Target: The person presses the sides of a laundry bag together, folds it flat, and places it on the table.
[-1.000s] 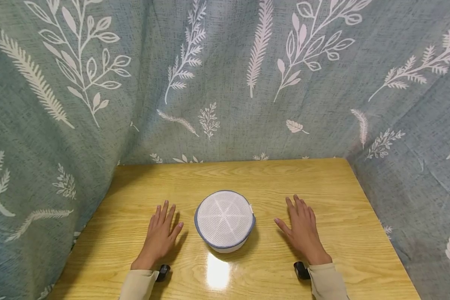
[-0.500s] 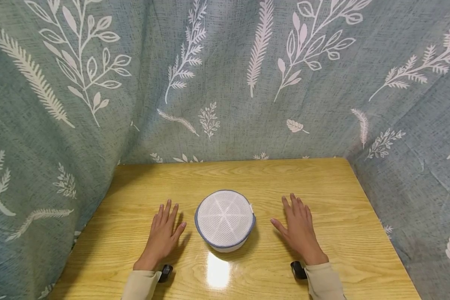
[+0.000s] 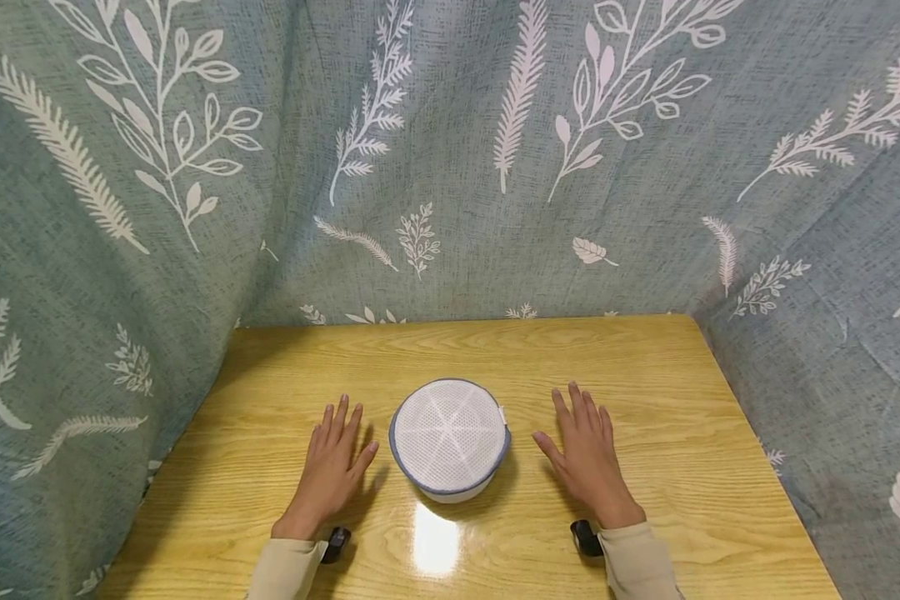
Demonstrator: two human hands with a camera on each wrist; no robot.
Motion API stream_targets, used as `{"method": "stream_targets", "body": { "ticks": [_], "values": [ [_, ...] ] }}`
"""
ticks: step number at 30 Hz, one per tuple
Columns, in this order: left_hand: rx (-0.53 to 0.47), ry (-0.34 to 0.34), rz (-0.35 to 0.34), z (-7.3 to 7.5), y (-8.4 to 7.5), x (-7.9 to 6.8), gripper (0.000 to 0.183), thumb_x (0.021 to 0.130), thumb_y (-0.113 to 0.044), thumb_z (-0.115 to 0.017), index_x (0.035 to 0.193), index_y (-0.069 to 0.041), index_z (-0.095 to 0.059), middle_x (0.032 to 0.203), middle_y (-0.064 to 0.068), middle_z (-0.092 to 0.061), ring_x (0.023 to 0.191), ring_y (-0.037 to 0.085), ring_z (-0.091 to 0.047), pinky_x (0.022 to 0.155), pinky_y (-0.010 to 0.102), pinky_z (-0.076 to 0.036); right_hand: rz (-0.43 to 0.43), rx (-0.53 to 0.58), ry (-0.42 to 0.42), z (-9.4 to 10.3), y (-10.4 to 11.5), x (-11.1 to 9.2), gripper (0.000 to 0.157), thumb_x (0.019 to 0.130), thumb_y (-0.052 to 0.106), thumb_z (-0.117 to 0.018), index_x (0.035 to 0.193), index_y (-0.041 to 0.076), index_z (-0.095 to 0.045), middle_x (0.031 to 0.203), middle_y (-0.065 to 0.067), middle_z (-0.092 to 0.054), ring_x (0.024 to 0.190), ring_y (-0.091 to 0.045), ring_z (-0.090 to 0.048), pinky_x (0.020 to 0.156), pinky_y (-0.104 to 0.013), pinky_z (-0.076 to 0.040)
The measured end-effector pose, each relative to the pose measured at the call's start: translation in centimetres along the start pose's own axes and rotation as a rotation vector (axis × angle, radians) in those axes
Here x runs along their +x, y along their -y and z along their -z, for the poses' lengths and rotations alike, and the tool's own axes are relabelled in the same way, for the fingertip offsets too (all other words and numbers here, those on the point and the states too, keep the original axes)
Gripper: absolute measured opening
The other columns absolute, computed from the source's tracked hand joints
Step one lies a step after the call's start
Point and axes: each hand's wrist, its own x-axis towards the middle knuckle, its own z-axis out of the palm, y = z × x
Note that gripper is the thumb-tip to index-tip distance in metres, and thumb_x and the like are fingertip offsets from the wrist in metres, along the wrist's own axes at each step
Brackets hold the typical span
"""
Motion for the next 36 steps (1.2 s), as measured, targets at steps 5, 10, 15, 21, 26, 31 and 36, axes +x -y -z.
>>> {"method": "stream_targets", "body": {
  "ticks": [5, 10, 15, 21, 26, 31, 36],
  "values": [
    [-0.004, 0.019, 0.003, 0.1, -0.4, 0.2, 0.071, 0.11, -0.038, -0.056, 0.164, 0.002, -0.033, 0.175, 0.024, -0.016, 0.16, 0.051, -0.012, 0.127, 0.07, -0.012, 0.033, 0.029, -0.037, -0.1, 0.7, 0.2, 0.069, 0.109, 0.04, -0.058, 0.16, -0.003, -0.04, 0.163, -0.034, -0.034, 0.148, -0.056, -0.032, 0.117, -0.076, -0.022],
    [-0.032, 0.022, -0.004, 0.3, -1.0, 0.3, 0.071, 0.111, -0.038, -0.054, 0.165, 0.001, -0.03, 0.175, 0.023, -0.015, 0.161, 0.049, -0.01, 0.127, 0.07, -0.012, 0.055, 0.052, -0.059, -0.2, 1.5, 0.4, 0.067, 0.11, 0.038, -0.058, 0.16, -0.003, -0.04, 0.162, -0.032, -0.037, 0.146, -0.055, -0.037, 0.118, -0.074, -0.023],
    [-0.088, 0.002, -0.026, 0.2, -1.5, 0.3, 0.068, 0.112, -0.035, -0.052, 0.164, 0.002, -0.031, 0.174, 0.025, -0.017, 0.16, 0.052, -0.011, 0.126, 0.072, -0.013, 0.071, 0.092, -0.078, -0.3, 2.3, 0.6, 0.063, 0.11, 0.034, -0.059, 0.158, -0.002, -0.044, 0.159, -0.03, -0.044, 0.142, -0.053, -0.043, 0.116, -0.075, -0.026],
    [-0.133, -0.015, -0.038, 0.1, -2.0, 0.2, 0.064, 0.112, -0.031, -0.05, 0.164, 0.003, -0.032, 0.173, 0.025, -0.02, 0.158, 0.054, -0.015, 0.125, 0.073, -0.015, 0.105, 0.129, -0.11, -0.6, 3.1, 0.5, 0.059, 0.11, 0.032, -0.059, 0.156, -0.003, -0.046, 0.152, -0.029, -0.053, 0.136, -0.052, -0.051, 0.111, -0.076, -0.036],
    [-0.191, -0.034, -0.047, -0.1, -2.4, 0.2, 0.06, 0.112, -0.027, -0.05, 0.163, 0.002, -0.035, 0.172, 0.024, -0.025, 0.156, 0.053, -0.022, 0.121, 0.076, -0.019, 0.088, 0.184, -0.095, -0.7, 3.7, 0.5, 0.058, 0.109, 0.028, -0.061, 0.155, -0.003, -0.047, 0.15, -0.028, -0.054, 0.136, -0.052, -0.052, 0.106, -0.075, -0.041],
    [-0.294, -0.064, -0.07, -0.5, -2.9, 0.1, 0.056, 0.112, -0.022, -0.05, 0.161, 0.003, -0.038, 0.168, 0.025, -0.034, 0.15, 0.052, -0.032, 0.117, 0.078, -0.024, 0.052, 0.273, -0.049, -0.9, 4.4, 0.5, 0.057, 0.108, 0.021, -0.062, 0.156, -0.004, -0.046, 0.149, -0.027, -0.055, 0.132, -0.048, -0.057, 0.104, -0.07, -0.048],
    [-0.444, -0.049, -0.041, -0.7, -3.7, 0.2, 0.052, 0.114, -0.025, -0.048, 0.16, 0.0, -0.042, 0.157, 0.023, -0.046, 0.138, 0.044, -0.045, 0.112, 0.067, -0.042, 0.021, 0.373, -0.024, -1.0, 5.1, 0.6, 0.054, 0.109, 0.017, -0.06, 0.157, -0.003, -0.044, 0.144, -0.024, -0.058, 0.118, -0.037, -0.064, 0.096, -0.059, -0.057]
  ]
}}
